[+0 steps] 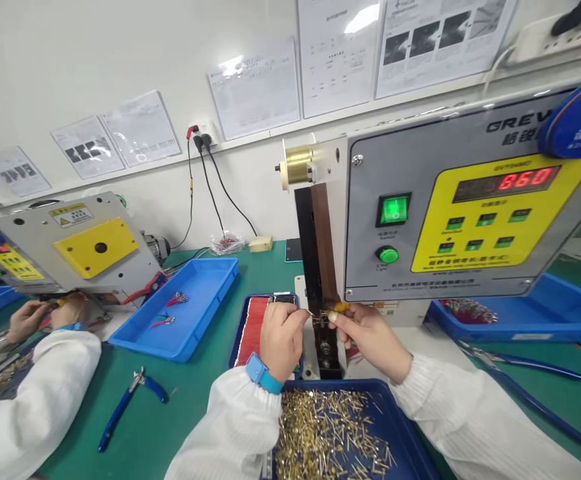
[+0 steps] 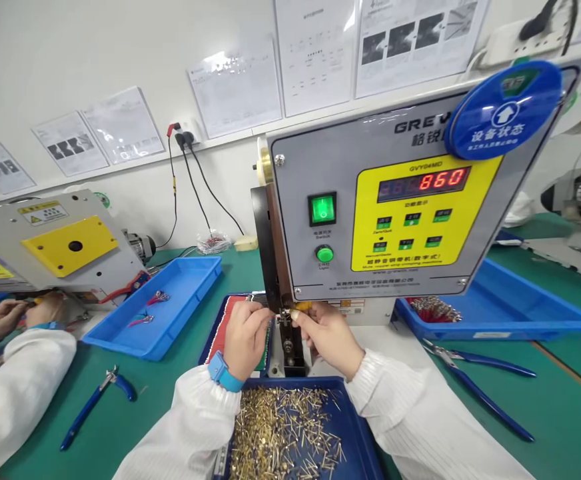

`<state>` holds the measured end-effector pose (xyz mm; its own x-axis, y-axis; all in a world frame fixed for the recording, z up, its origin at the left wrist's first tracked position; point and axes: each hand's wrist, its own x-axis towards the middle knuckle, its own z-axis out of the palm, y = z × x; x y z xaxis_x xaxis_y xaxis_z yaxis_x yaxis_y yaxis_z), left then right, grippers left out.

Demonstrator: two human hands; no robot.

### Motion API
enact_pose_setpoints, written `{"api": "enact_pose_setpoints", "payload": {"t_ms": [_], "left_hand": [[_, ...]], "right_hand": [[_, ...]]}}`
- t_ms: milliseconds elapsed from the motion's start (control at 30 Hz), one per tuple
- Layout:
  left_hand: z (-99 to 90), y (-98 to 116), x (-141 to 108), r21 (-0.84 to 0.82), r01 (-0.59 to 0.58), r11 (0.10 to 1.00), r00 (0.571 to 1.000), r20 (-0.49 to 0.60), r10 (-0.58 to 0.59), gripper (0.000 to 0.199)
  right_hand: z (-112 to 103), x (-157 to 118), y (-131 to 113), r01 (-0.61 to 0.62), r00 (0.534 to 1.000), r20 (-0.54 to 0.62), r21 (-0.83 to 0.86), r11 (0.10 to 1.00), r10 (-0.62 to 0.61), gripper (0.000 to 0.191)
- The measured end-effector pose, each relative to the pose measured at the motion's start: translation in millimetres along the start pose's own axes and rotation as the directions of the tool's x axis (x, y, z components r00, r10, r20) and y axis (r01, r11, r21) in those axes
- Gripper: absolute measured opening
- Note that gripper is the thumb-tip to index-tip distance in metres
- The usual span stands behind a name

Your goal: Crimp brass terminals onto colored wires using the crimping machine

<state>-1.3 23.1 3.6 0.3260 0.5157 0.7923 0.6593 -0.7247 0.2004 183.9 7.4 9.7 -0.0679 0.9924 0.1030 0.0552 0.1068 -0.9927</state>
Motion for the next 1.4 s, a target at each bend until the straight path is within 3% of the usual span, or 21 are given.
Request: {"api": "enact_pose_setpoints", "payload": {"t_ms": [800, 1000, 1133, 1400], "left_hand": [[-0.7, 0, 0, 0.008, -0.040, 0.999, 0.999, 0.011, 0.039, 0.016], [-1.6, 2, 0, 0.031, -0.036, 0.999, 0.999, -0.018, 0.037, 0.021], [-2.5, 3, 2, 0.002, -0.040, 0.999, 0.999, -0.017, 0.040, 0.014], [-0.1, 1, 1, 0.023, -0.032, 0.999, 0.999, 0.003, 0.032, 0.009]], "right_hand": [[2, 1, 4, -0.001, 0.999, -0.035, -0.025, 1.000, 0.000, 0.038], [3, 1, 5, 0.062, 0.996, -0.057, -0.020, 0.998, -0.063, 0.038], [7, -2, 5, 0.099, 0.987, -0.122, -0.039, 0.994, -0.103, 0.039], [14, -7, 4, 0.201, 0.950, -0.192, -0.223, 0.954, -0.246, 0.031]]}}
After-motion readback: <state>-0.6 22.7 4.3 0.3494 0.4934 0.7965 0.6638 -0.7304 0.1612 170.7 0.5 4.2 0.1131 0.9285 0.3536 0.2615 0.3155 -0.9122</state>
